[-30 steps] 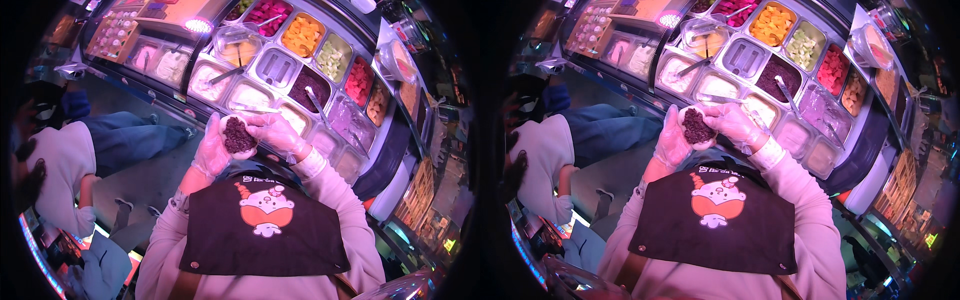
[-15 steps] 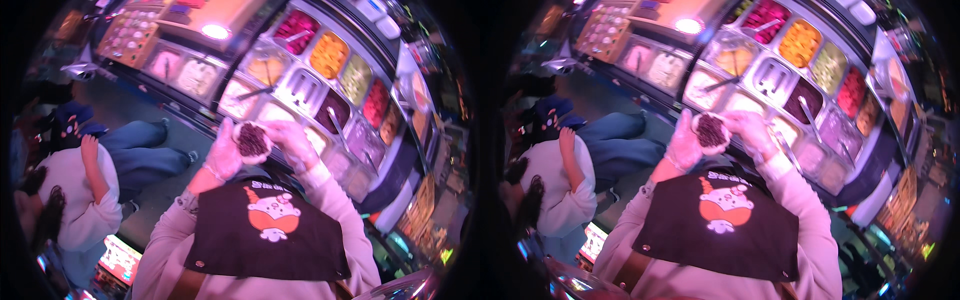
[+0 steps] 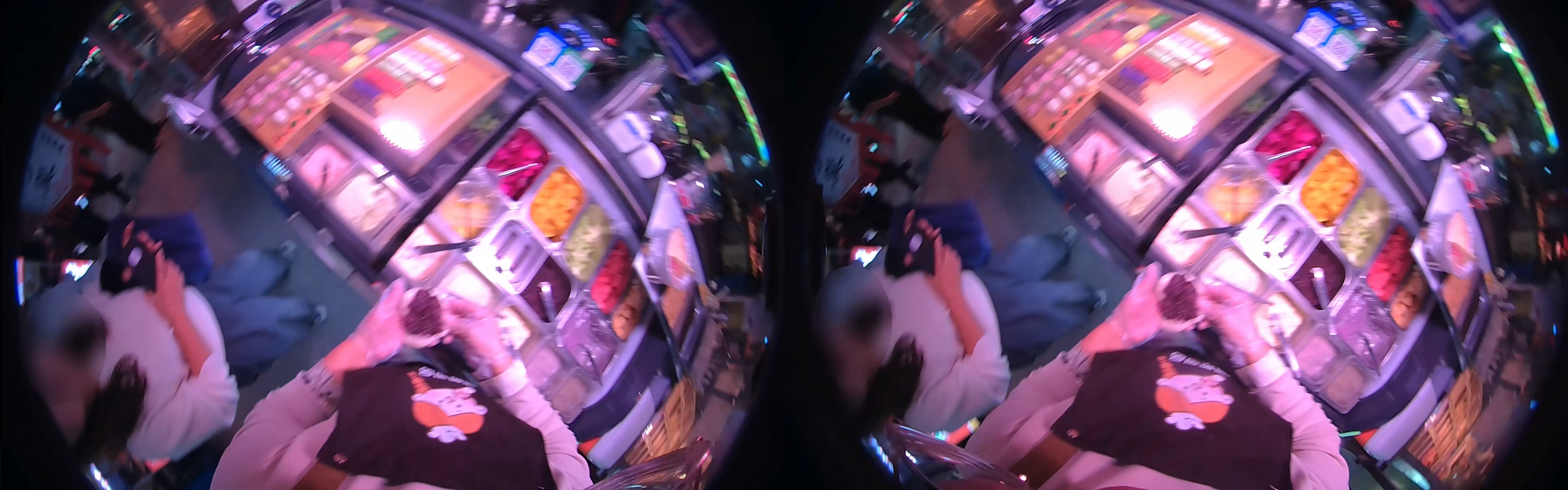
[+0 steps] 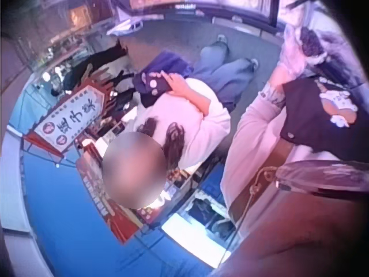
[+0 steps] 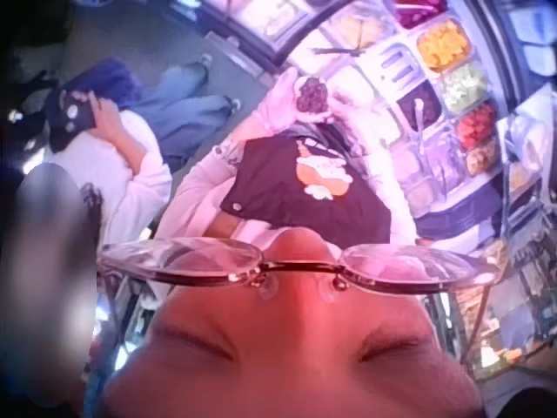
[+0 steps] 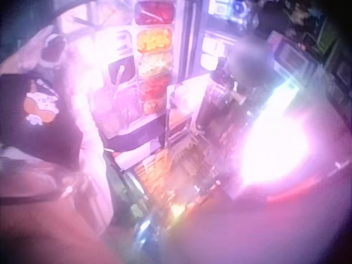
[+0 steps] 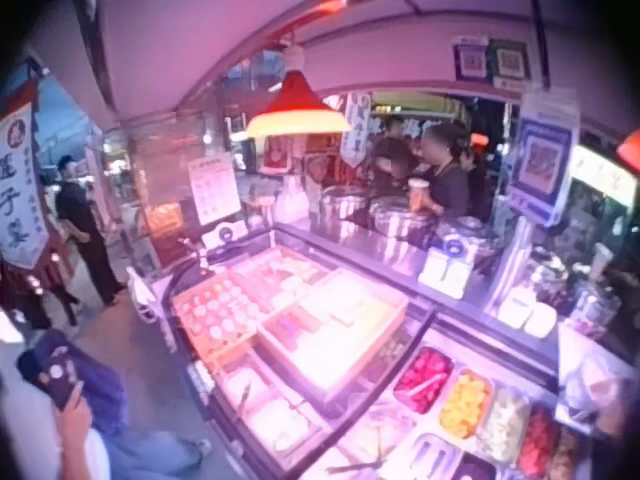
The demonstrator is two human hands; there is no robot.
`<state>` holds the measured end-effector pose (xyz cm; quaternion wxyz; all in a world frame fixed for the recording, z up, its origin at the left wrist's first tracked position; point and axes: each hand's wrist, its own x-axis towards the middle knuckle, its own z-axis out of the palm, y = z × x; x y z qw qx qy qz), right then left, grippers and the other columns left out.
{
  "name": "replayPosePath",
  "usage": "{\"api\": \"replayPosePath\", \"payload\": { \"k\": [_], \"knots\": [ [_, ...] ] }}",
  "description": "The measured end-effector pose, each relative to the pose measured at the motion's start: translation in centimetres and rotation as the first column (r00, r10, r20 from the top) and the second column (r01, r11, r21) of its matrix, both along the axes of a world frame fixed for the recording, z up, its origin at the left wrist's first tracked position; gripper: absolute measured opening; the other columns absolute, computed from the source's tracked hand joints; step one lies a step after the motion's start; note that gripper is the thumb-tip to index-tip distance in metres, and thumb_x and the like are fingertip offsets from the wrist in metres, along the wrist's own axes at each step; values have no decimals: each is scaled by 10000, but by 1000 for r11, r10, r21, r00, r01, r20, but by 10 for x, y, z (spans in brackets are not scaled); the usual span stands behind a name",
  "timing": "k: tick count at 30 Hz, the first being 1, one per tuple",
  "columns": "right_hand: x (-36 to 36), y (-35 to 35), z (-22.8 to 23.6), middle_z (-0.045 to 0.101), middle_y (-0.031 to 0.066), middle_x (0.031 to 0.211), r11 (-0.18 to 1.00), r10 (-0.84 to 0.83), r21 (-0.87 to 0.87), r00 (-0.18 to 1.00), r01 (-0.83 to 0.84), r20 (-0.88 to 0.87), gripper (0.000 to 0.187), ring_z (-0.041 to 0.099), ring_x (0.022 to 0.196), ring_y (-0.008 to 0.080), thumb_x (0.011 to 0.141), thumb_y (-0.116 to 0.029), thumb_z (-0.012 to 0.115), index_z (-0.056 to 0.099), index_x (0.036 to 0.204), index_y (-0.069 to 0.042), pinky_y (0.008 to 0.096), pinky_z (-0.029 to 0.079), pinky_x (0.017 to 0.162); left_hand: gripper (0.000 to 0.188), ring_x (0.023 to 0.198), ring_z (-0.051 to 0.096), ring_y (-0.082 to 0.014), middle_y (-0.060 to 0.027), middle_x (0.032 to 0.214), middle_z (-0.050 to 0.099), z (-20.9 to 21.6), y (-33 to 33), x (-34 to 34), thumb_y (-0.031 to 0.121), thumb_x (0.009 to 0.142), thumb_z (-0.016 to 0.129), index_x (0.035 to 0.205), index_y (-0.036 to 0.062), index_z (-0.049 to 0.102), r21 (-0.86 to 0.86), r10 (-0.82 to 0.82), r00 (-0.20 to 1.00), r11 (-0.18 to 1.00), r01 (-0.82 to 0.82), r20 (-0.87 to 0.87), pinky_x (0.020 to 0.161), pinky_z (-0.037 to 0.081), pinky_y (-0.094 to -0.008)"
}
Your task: The person scoops purple sticky rice and white cream into a plastic bag, then adds diced watermelon, mango, and dragon fruit. The person seals the bag and rolls the contents into a ball, then coats it in a crumbly topping before presenting the finished item.
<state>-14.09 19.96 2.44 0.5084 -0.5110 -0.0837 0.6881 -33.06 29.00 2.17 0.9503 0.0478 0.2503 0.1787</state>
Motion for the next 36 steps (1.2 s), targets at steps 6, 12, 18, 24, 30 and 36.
{"api": "replayPosePath", "payload": {
  "k": [6,12,18,24,30,36],
  "knots": [
    [30,3,-4,755,85,905,993,117,39,990,-114,-84,186,699,744,144,892,-62,798,743,1044,32,243,554,659,755,1125,707,-324,-192,1256,698,21,-9,4,634,1016,487,1341,-40,589,137,-85,995,988,77,60,842,635,-457],
    [34,-5,4,743,85,906,985,146,102,987,-138,-67,149,677,756,146,919,-44,770,741,1042,34,267,548,684,839,1132,696,-382,-256,1236,685,9,-34,4,678,926,609,1316,-64,589,73,19,997,997,-24,70,731,668,-465],
    [25,-33,-7,731,83,842,964,125,226,989,-140,79,100,655,688,129,951,-48,731,737,979,48,255,534,636,721,1184,666,-377,-222,1309,652,-4,-63,-6,614,991,562,1384,10,548,9,46,997,999,-46,67,828,639,-533],
    [33,-52,-4,736,32,871,943,322,38,936,-330,143,192,657,713,78,976,-148,725,761,1063,19,221,534,640,815,1271,611,-389,-181,1405,593,-33,-100,-22,681,949,582,1479,71,469,-35,97,993,994,-99,-72,912,584,-643],
    [100,-18,-122,745,181,936,751,181,-274,-212,-601,961,256,709,776,363,923,-287,720,783,1002,-52,464,564,738,770,1321,573,-411,-197,1459,560,-32,-110,-26,670,965,564,1470,93,498,-134,243,968,959,-250,-64,958,524,-702],
    [93,-1,-124,712,211,809,650,405,-465,-243,-601,881,258,705,815,401,881,-331,726,786,905,-81,505,552,761,727,1304,590,-403,-192,1439,581,-31,-119,-22,652,979,557,1447,96,530,-84,298,953,950,-301,-50,961,530,-688]
  ]
}}
